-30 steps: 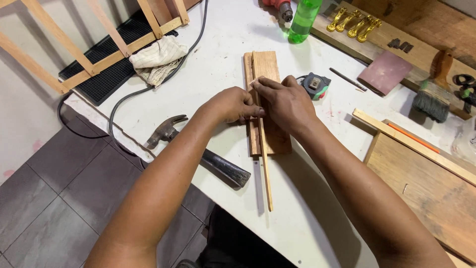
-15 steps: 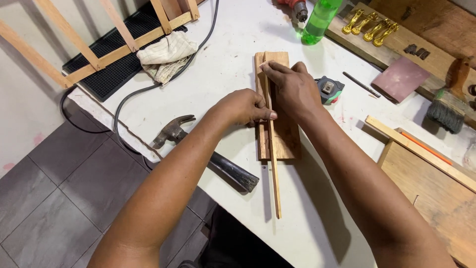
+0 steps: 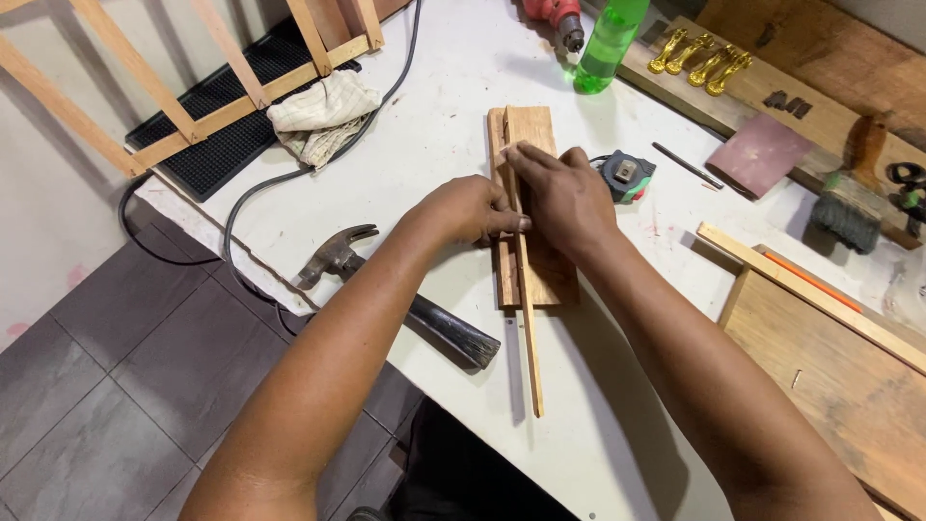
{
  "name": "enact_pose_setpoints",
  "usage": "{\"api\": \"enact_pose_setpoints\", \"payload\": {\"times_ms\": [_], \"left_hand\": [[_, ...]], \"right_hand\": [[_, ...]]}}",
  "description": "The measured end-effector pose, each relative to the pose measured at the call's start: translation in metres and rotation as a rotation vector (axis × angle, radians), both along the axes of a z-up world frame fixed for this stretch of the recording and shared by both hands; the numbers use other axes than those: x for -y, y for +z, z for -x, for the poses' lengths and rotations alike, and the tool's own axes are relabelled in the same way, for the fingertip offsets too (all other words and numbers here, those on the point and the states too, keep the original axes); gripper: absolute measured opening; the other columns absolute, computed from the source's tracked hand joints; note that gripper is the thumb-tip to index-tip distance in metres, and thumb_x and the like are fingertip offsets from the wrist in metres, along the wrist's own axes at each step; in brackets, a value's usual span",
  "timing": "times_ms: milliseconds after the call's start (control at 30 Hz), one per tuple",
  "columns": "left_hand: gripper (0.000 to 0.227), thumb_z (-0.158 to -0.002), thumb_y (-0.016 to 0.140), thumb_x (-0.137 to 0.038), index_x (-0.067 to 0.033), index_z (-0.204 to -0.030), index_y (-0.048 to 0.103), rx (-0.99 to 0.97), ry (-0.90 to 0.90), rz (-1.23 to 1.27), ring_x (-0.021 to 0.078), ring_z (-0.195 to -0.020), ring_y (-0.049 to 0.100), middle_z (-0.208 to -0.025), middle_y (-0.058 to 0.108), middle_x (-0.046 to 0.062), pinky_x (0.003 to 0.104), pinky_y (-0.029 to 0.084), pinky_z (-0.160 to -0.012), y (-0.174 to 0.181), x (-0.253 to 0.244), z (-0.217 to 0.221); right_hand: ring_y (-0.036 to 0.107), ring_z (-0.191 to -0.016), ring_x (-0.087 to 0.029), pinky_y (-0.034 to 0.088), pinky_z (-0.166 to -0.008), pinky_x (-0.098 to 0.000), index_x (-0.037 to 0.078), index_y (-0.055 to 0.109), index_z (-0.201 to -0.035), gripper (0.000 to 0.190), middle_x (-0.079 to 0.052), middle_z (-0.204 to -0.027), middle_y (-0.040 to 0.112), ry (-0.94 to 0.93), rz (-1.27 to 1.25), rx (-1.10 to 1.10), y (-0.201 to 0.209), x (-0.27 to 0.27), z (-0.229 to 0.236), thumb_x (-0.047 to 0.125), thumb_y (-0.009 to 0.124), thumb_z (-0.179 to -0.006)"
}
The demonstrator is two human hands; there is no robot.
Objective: The person aligns and fits thin wooden strips together on a workbench, wipes a strip with a cloth, then measures the assembled boards with a tape measure and marks them with a pencil, using a steel ruler as a straightedge to draw marking lines.
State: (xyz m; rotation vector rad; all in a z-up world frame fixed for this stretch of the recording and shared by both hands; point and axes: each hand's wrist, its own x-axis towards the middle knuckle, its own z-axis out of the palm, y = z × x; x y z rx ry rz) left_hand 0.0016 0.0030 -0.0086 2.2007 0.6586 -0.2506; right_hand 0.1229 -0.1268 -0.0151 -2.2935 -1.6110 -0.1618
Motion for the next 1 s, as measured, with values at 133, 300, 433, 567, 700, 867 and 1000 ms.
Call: {"api": "enact_pose_setpoints", "payload": {"times_ms": [133,300,433,567,700,867,1000], "left_hand": [[0.053,-0.077,0.082,-0.057,-0.0049,-0.086,0.075,-0.018,-0.003,0.001,0.0183,-0.065,0.072,-0.074,0.075,0.011,0.036,0.058,-0.065,0.006,-0.002,0.000],[0.050,-0.076,0.081,-0.055,-0.0067,-0.086,0.076,-0.018,0.024,0.102,0.0156,-0.064,0.071,-0.073,0.075,0.009,0.035,0.059,-0.061,0.006,-0.001,0.000],[0.049,-0.077,0.081,-0.055,-0.0079,-0.087,0.076,-0.046,0.014,0.022,0.0166,-0.064,0.069,-0.074,0.074,0.010,0.036,0.057,-0.062,0.011,0.004,0.002],[0.039,-0.084,0.078,-0.047,-0.0084,-0.093,0.078,-0.006,0.020,0.019,0.0168,-0.067,0.072,-0.080,0.077,0.009,0.036,0.059,-0.065,-0.004,0.000,-0.001],[0.032,-0.089,0.074,-0.038,-0.0073,-0.096,0.080,0.033,0.016,0.036,0.0183,-0.070,0.075,-0.083,0.079,0.010,0.035,0.061,-0.067,-0.019,-0.006,-0.003],[0.036,-0.087,0.077,-0.044,-0.0081,-0.091,0.079,0.037,-0.014,-0.043,0.0191,-0.069,0.073,-0.082,0.077,0.010,0.036,0.058,-0.067,-0.018,-0.006,-0.004],[0.049,-0.081,0.081,-0.053,-0.0044,-0.083,0.076,-0.008,-0.011,0.015,0.0179,-0.064,0.072,-0.074,0.076,0.011,0.035,0.059,-0.064,-0.007,-0.006,-0.004]], "right_hand": [[0.055,-0.091,-0.028,0.054,-0.087,-0.0370,0.024,0.063,-0.146,0.066,0.005,-0.148,0.062,0.016,-0.031,0.052,-0.008,-0.039,-0.029,0.001,0.058,-0.084],[0.054,-0.095,-0.028,0.054,-0.084,-0.0363,0.027,0.064,-0.145,0.062,0.008,-0.148,0.062,-0.024,-0.037,0.088,-0.008,-0.057,-0.042,-0.001,0.057,-0.090],[0.054,-0.094,-0.025,0.055,-0.086,-0.0338,0.029,0.064,-0.146,0.059,0.009,-0.147,0.062,-0.024,-0.004,0.116,-0.003,-0.037,-0.026,0.001,0.058,-0.094],[0.052,-0.086,-0.026,0.053,-0.077,-0.0323,0.025,0.062,-0.144,0.051,0.007,-0.148,0.059,0.002,0.120,0.074,0.023,0.001,0.010,0.019,0.066,-0.094],[0.052,-0.088,-0.023,0.052,-0.084,-0.0317,0.025,0.066,-0.143,0.049,0.006,-0.149,0.061,0.090,0.011,0.053,0.002,0.037,0.019,0.019,0.066,-0.094],[0.052,-0.087,-0.025,0.052,-0.083,-0.0333,0.026,0.063,-0.143,0.049,0.009,-0.149,0.059,0.049,0.094,-0.025,0.014,0.040,0.023,0.021,0.065,-0.095],[0.052,-0.088,-0.026,0.052,-0.086,-0.0346,0.027,0.061,-0.143,0.065,0.008,-0.148,0.058,0.033,0.063,-0.006,0.019,0.010,0.008,0.019,0.070,-0.079]]}}
